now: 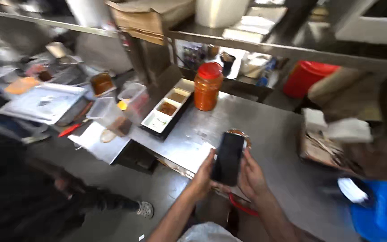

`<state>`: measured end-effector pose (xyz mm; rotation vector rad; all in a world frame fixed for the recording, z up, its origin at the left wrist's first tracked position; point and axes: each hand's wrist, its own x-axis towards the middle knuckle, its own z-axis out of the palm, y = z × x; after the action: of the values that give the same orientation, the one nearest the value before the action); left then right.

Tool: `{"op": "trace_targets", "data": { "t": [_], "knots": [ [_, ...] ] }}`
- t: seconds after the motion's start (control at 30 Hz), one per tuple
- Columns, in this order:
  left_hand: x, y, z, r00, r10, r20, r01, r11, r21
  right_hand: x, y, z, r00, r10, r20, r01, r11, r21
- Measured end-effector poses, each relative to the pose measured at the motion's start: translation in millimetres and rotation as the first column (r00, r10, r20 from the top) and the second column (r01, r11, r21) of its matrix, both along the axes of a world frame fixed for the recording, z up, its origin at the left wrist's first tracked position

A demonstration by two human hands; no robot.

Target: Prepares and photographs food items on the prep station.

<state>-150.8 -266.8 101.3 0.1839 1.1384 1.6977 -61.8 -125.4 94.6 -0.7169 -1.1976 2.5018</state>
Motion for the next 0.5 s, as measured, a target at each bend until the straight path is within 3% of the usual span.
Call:
{"op": "trace_targets", "data": {
  "t": [0.17, 0.5],
  "knots": [
    [-22, -1, -11, 0.995, -0.100, 0.000, 0.099, 0.988, 0.114, -4, 2, 0, 0.995, 0.063, -0.079, -0.065, 0.998, -0.025],
    [23, 28, -17, 0.987, -0.147, 0.057, 0.135, 0.976, 0.172, 54, 27, 6, 0.997, 0.058, -0.042, -0.059, 0.998, -0.026]
  ]
}}
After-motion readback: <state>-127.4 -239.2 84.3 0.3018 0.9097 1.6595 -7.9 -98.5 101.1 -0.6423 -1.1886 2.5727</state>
